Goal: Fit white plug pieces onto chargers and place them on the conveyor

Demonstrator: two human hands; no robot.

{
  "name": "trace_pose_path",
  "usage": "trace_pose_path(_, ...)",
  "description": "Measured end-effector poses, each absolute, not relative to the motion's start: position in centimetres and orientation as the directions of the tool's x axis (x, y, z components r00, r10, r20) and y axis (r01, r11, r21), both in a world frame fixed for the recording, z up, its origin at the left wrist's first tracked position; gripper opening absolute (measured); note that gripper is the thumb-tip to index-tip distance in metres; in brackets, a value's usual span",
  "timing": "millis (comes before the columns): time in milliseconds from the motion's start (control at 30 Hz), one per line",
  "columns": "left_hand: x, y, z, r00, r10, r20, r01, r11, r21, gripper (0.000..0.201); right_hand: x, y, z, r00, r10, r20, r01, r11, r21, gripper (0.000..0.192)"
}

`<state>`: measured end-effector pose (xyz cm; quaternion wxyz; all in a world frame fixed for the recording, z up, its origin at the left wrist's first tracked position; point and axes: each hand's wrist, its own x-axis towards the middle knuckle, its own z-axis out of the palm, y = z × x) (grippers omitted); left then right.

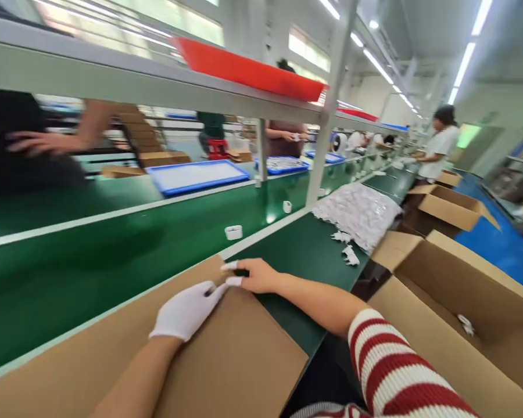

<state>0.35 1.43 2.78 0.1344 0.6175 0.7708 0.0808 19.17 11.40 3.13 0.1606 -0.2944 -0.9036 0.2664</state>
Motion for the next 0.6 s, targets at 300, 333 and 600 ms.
trace_pose_path(300, 0.7, 0.5, 5.0, -0.236, 0.918, -0.319, 0.896, 0.333, 0.294, 0.056, 36.4, 21.8, 7.9, -0.04, 0.999, 0.022, 0.969, 0.044, -0.243, 0.052)
trace_pose_path(333, 0.7, 0.6, 5.1, -0.241, 0.915, -0.325, 0.892, 0.34, 0.296, 0.054, 38.2, 22.5, 7.9, 0.022, 0.999, 0.025, 0.979, -0.016, -0.205, 0.055)
trace_pose_path(600, 0.7, 0.5, 5.3, -0.256, 0.899, -0.355, 0.887, 0.364, 0.282, 0.056, 43.8, 28.3, 8.7, 0.234, 0.972, 0.03, 0.969, -0.23, -0.092, 0.072)
